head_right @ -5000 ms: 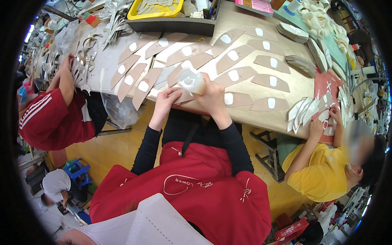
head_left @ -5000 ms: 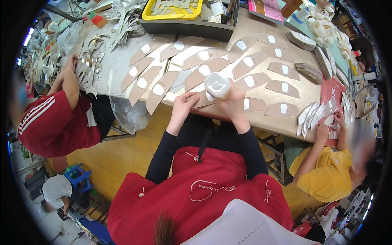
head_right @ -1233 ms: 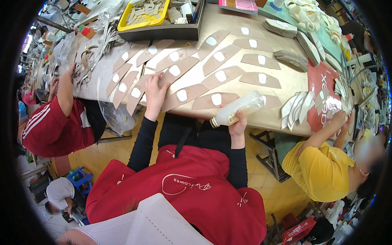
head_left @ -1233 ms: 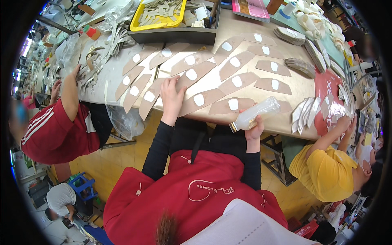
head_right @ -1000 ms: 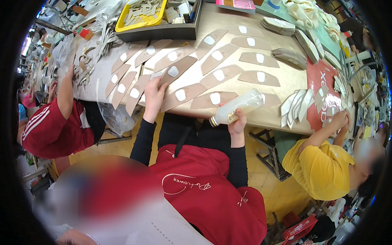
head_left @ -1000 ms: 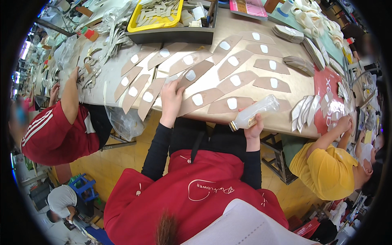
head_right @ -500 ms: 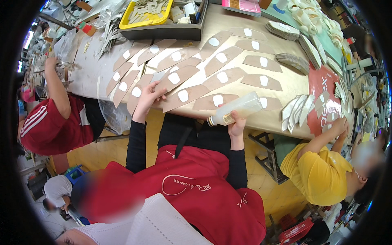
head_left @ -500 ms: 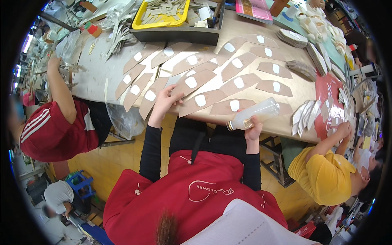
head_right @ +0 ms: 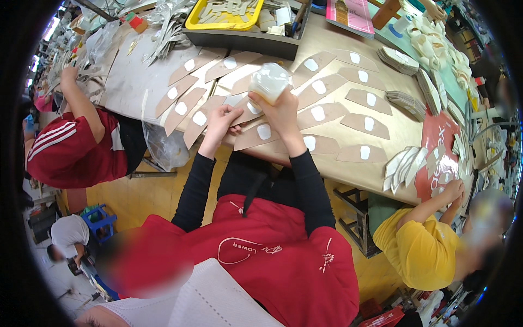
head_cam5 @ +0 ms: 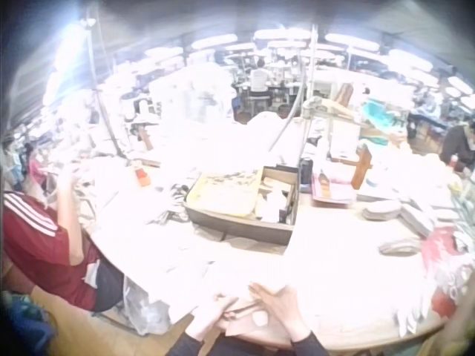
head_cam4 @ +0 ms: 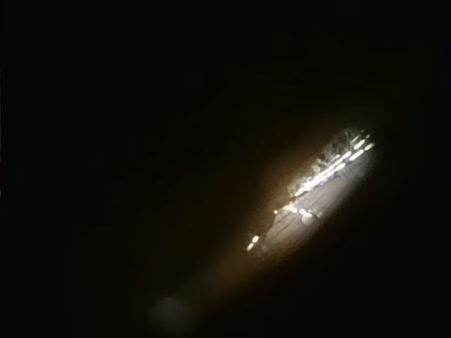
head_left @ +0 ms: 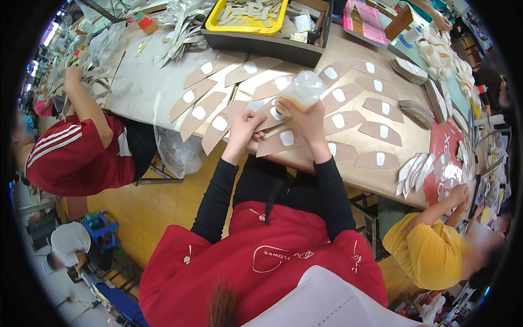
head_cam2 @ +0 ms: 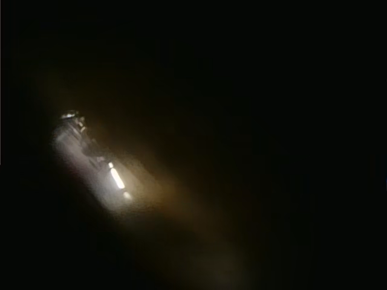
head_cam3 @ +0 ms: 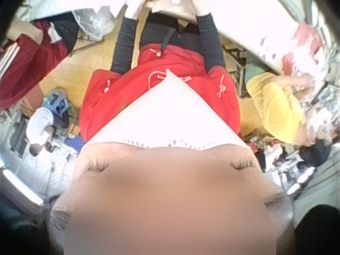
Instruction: The person applies glue from a squeeze bottle onto small white patches on brown cardboard pieces laid out on a table. They then press the glued areas with their fingers and arrange the pieces into neat rows.
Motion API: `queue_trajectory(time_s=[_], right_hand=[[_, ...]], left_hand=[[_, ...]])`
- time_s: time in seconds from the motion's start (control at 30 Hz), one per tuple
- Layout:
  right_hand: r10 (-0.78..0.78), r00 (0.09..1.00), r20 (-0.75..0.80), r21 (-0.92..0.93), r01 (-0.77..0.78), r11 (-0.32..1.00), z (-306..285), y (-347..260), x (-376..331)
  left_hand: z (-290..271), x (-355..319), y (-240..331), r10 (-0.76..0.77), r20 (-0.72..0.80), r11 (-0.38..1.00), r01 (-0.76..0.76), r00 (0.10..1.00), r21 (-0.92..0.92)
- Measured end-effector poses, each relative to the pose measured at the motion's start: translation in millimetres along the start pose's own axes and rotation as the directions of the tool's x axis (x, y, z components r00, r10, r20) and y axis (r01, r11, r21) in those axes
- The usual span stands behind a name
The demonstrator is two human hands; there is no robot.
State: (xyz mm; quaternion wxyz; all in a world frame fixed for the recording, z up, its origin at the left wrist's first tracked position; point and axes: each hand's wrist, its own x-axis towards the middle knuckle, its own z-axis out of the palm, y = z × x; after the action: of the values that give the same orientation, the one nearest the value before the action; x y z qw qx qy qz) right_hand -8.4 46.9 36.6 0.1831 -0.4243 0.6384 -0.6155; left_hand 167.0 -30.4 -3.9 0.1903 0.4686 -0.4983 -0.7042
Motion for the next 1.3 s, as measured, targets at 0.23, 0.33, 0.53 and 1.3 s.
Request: queue_trajectory(time_s=[0.23, 0.33, 0.53, 1.3], right_hand=[[-0.183, 0.970, 0.159, -0.276, 0.222, 0.935, 17, 7, 7], [-0.207, 0.967, 0.147, -0.255, 0.239, 0.937, 20, 9, 4], [-0.210, 0.947, 0.244, -0.200, 0.261, 0.944, 12, 16, 3], [-0.218, 0.934, 0.283, -0.139, 0.265, 0.954, -6, 17, 0]], left_hand=[[-3, 2, -2, -0.014, 0.023, 1.000, 0.015, 1.000, -0.007], [-2, 3, -7, 0.000, 0.018, 1.000, 0.000, 1.000, 0.003], [-4, 5, -11, 0.028, 0.040, 0.999, -0.027, 0.999, -0.026], [-6, 3, -11, 0.017, 0.050, 0.999, -0.016, 0.999, -0.035]])
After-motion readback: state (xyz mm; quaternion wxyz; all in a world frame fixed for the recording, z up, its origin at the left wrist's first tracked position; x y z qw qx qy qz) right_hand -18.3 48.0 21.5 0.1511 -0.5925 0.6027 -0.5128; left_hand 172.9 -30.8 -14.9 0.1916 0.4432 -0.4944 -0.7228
